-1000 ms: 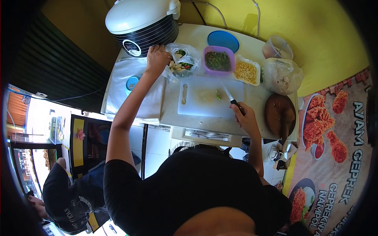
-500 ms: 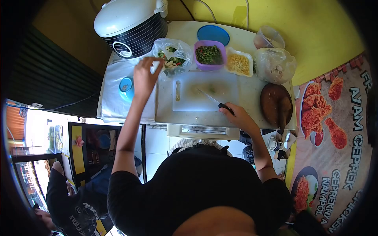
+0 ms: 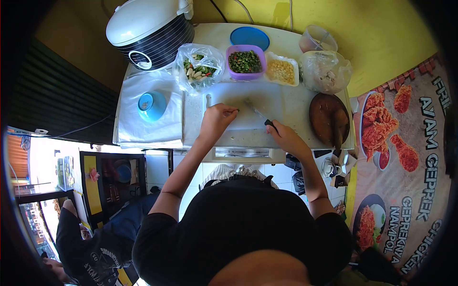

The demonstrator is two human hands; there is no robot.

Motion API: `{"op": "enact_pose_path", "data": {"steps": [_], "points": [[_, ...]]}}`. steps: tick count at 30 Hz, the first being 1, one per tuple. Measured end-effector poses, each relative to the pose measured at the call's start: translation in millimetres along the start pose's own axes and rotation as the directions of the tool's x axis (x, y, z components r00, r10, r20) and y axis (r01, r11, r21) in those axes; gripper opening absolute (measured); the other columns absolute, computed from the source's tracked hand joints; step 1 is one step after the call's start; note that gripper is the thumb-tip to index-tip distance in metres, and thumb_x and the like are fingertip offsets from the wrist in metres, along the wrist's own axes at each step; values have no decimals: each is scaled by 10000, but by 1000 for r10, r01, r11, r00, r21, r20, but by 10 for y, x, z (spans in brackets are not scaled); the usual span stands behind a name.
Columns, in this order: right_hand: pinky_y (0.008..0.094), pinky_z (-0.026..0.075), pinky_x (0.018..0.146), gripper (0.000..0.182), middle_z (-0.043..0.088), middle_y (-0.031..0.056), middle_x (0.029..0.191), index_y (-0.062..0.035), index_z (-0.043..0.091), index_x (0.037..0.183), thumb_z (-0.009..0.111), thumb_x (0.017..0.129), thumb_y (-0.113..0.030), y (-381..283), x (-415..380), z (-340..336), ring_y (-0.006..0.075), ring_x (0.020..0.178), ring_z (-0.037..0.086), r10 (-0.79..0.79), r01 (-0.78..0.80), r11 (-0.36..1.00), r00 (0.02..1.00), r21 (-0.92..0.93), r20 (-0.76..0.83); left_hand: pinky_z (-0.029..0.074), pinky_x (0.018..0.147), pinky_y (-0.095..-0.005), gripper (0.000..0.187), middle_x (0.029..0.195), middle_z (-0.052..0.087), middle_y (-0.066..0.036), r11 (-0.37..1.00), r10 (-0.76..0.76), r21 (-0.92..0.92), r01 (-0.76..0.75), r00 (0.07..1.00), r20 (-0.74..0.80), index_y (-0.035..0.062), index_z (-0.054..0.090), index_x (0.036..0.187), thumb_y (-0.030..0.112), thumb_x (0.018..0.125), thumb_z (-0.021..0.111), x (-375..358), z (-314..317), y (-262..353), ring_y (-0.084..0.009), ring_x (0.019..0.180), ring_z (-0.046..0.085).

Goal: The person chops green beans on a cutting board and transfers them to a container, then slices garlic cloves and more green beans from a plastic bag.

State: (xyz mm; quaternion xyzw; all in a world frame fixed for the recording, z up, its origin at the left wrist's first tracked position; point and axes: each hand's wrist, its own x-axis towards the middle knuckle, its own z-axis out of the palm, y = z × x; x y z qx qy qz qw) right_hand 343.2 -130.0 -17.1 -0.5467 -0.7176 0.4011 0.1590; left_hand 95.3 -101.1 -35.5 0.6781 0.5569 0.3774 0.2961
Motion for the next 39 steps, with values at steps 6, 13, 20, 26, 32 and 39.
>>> {"op": "enact_pose_path", "data": {"steps": [6,13,20,26,32,39], "points": [[424,443,658,332,589,211,716,-12,519,942,423,993,-326,-118,-60,71,370,683,598,29,-30,998,999,55,18,526,652,-325,157,781,655,-130,996,-59,59,60,998,-22,10,729,854,146,776,722,86,127,130,-223,680,654],[485,436,659,342,597,246,731,-1,446,958,398,1004,-337,-97,-83,205,435,714,592,-26,26,999,999,27,-21,497,603,-293,162,750,639,-92,1000,2,4,-1,996,-93,12,737,843,152,765,755,64,179,66,-172,629,618],[533,436,576,295,579,257,654,-9,394,950,382,1006,-298,-128,-61,312,459,611,575,-16,6,983,998,-181,-56,526,658,-315,154,789,637,-110,999,31,13,-30,997,-71,6,726,841,143,771,731,32,159,60,-214,688,639],[540,429,594,300,574,278,660,12,379,949,369,1009,-282,-232,-30,277,476,638,574,34,-36,975,999,-220,-14,518,643,-312,151,769,620,-95,1000,23,9,-22,996,-89,8,725,838,140,765,738,33,171,16,-202,674,624],[547,441,611,291,595,295,712,22,409,965,379,996,-266,-213,49,220,478,649,581,44,-36,982,998,-183,35,508,627,-308,143,748,615,-92,1000,26,6,-26,995,-96,5,722,817,132,754,740,22,152,63,-192,652,609],[504,426,653,339,581,268,725,18,448,934,392,998,-310,-144,-35,140,466,679,564,27,-26,1000,999,-15,46,506,624,-298,144,731,623,-100,1000,-9,-7,8,992,-127,-6,706,769,129,739,746,12,179,41,-183,636,607]]}}
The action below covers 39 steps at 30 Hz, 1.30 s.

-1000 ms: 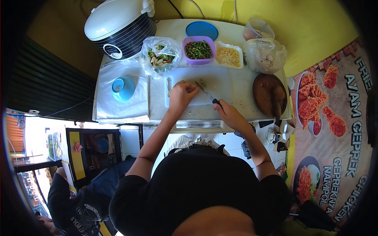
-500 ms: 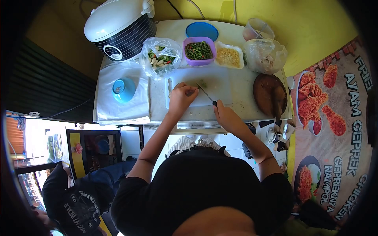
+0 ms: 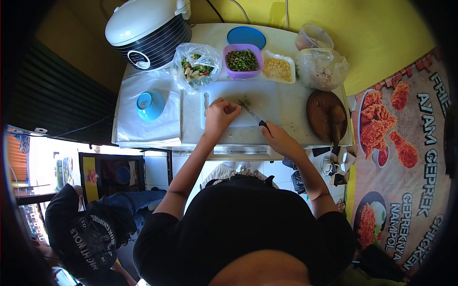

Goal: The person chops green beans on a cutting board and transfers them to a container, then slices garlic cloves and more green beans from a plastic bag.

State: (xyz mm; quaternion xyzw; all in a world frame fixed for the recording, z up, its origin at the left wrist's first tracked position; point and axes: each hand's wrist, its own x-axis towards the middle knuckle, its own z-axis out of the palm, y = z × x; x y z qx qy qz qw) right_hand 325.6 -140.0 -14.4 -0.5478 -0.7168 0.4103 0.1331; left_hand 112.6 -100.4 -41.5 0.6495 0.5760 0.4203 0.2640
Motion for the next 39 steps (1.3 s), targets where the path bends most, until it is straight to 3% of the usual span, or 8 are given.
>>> {"op": "enact_pose_path", "data": {"steps": [11,20,25,31,35,39], "points": [[505,418,625,334,581,275,713,15,447,927,404,996,-308,-18,0,-16,456,673,568,-19,19,1000,1000,-15,4,508,619,-294,137,736,630,-87,999,9,-38,-10,1000,-9,2,713,787,127,738,740,3,14,-20,-171,625,608],[548,433,615,288,581,282,688,14,418,973,402,988,-273,-2,-3,66,472,657,577,-85,79,983,996,-166,-31,501,624,-294,139,728,622,-82,1000,-11,-7,11,1000,10,8,717,797,134,742,737,0,-16,24,-170,632,602],[554,434,625,280,594,275,712,13,415,983,412,979,-267,-45,54,99,473,668,580,-15,13,973,1000,-229,-10,498,625,-295,135,729,622,-87,1000,-7,-27,7,1000,18,11,722,810,128,744,735,-8,-5,-27,-173,633,602],[497,432,632,305,582,251,707,6,456,949,421,984,-295,85,7,53,436,673,578,-50,50,998,998,-25,-23,506,637,-292,140,748,632,-93,999,-20,-49,20,1000,13,8,723,820,126,746,735,3,-13,-20,-173,639,612],[468,427,629,324,576,245,714,8,462,923,426,987,-308,29,-47,-33,423,672,570,13,-13,1000,1000,4,6,513,646,-291,148,762,640,-94,998,-36,-51,37,999,16,4,722,826,128,746,736,-8,0,-53,-175,650,622],[471,424,620,313,577,243,720,4,462,923,431,986,-301,23,-25,-9,425,668,567,-43,43,999,999,6,-14,515,644,-294,154,763,641,-93,999,-24,-30,25,1000,18,3,722,832,129,746,737,2,-1,-59,-179,652,627]]}}
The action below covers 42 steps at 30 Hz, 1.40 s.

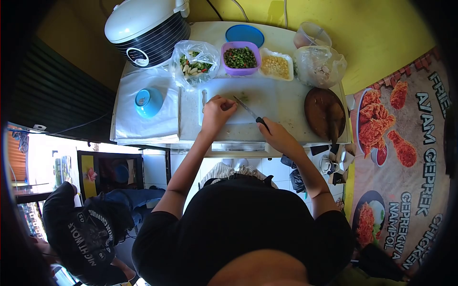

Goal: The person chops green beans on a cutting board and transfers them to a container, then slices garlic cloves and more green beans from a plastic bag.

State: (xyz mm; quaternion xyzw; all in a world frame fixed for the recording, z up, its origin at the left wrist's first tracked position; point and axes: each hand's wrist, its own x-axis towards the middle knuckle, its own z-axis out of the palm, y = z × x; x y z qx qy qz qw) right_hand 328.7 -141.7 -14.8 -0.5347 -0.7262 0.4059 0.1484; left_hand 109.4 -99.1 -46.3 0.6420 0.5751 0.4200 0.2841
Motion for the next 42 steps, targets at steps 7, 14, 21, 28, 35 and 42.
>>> {"op": "enact_pose_path", "data": {"steps": [7,14,21,28,35,42], "points": [[504,426,629,290,586,258,740,-4,444,953,425,988,-292,19,19,23,447,687,572,-15,16,996,1000,-83,7,520,650,-300,152,767,641,-98,1000,-9,-13,9,1000,7,12,728,827,143,752,747,5,-19,-4,-184,651,632],[510,439,676,293,597,269,782,0,446,992,392,999,-288,-109,31,-64,454,739,584,19,-8,989,998,-149,68,519,642,-303,148,771,641,-97,1000,-8,-24,7,1000,-11,14,729,828,144,758,743,-10,-9,-15,-188,646,630],[530,441,709,286,606,283,822,-5,440,1022,388,998,-285,-150,99,-46,468,780,588,44,-22,971,995,-239,86,519,636,-301,142,761,639,-100,1000,-7,-23,7,1000,-25,10,728,824,137,760,735,-9,-14,-23,-188,644,629],[508,443,704,289,606,270,816,9,479,970,408,978,-271,-51,107,-78,443,765,590,-11,25,989,996,-148,89,522,649,-305,150,773,646,-108,1000,-10,-14,10,1000,-3,11,729,833,142,761,735,3,-14,-13,-191,656,635],[393,433,683,331,558,180,737,7,522,888,434,975,-300,176,16,-269,299,678,537,3,-4,1000,998,20,65,517,713,-350,158,891,646,-154,998,39,53,-39,999,9,9,713,905,140,823,680,90,20,16,-260,757,637],[340,427,674,355,556,124,733,-5,552,881,460,976,-333,138,-99,-400,205,672,507,103,-102,984,995,145,-4,500,724,-354,206,926,640,-134,986,157,57,-158,987,15,54,708,998,182,837,693,52,-37,263,-246,777,610]]}}
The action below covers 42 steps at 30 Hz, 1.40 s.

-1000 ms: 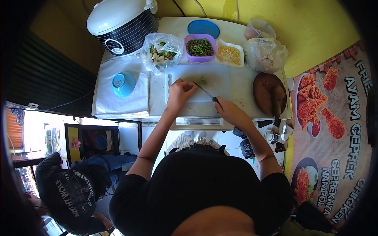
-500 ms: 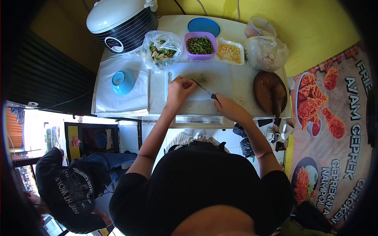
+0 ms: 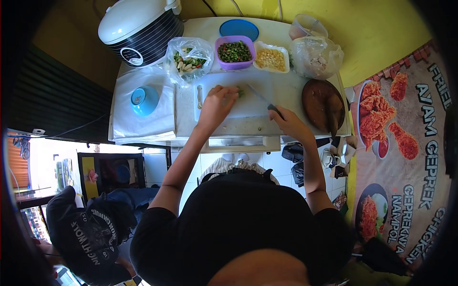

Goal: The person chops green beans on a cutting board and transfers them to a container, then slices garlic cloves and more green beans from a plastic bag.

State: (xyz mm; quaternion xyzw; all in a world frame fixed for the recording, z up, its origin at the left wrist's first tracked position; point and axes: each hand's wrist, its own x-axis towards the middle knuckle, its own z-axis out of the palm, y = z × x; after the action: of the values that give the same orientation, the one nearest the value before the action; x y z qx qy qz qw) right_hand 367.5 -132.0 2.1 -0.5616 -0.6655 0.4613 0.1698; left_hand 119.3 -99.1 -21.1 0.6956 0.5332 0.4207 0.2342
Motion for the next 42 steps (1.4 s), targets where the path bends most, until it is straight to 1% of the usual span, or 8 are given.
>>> {"op": "enact_pose_path", "data": {"steps": [5,15,21,26,28,33,38,42], "points": [[332,428,669,368,566,125,739,-4,566,885,462,975,-346,55,-74,11,199,674,512,19,-18,1000,999,18,-44,482,772,-376,256,856,598,-78,989,144,-16,-149,916,376,133,718,905,308,727,775,-250,90,186,-256,851,595],[325,412,640,390,520,108,703,-4,574,881,477,970,-371,180,-182,47,185,663,484,37,-33,998,997,61,-68,440,749,-353,145,809,549,-19,950,256,77,-303,895,366,187,730,817,273,710,776,-394,270,194,-203,830,567],[288,360,545,368,461,50,649,-19,573,887,479,976,-363,177,-172,96,131,578,425,-14,18,998,998,62,-57,489,712,-372,119,854,629,-52,975,185,130,-182,983,-12,151,734,862,197,753,743,-113,22,46,-248,781,610],[250,315,456,363,395,-18,602,-38,569,888,481,983,-377,153,-103,152,72,500,366,-60,62,993,998,96,-23,487,718,-353,198,880,636,-69,985,49,165,-43,998,-33,131,734,960,200,774,740,15,-57,-83,-224,773,600],[326,395,616,370,501,94,662,-13,587,884,479,968,-357,81,-91,140,176,633,473,16,-16,998,1000,67,-6,492,739,-367,209,887,633,-69,983,38,180,-31,999,-35,134,731,971,210,776,733,20,-32,-109,-240,801,618],[306,392,592,378,503,72,668,-15,593,917,489,967,-375,56,-38,102,156,607,463,-23,24,998,1000,55,-9,503,740,-351,328,953,634,-94,993,-7,115,25,988,-154,113,699,1067,226,764,754,89,-282,-13,-238,798,614],[277,384,561,394,494,46,672,-18,576,1058,506,967,-395,-107,55,121,132,580,450,-5,15,984,998,177,-62,517,748,-340,328,1014,648,-116,967,118,251,-43,949,-292,95,697,1073,136,755,766,256,-818,-223,-250,847,627],[273,402,575,364,495,42,677,-21,550,1160,491,986,-336,-472,291,119,119,601,475,-233,248,962,964,118,-130,479,861,-382,349,1048,627,-100,941,136,339,-28,944,-301,103,678,1080,181,751,762,287,-1002,-456,-288,990,585]]}}
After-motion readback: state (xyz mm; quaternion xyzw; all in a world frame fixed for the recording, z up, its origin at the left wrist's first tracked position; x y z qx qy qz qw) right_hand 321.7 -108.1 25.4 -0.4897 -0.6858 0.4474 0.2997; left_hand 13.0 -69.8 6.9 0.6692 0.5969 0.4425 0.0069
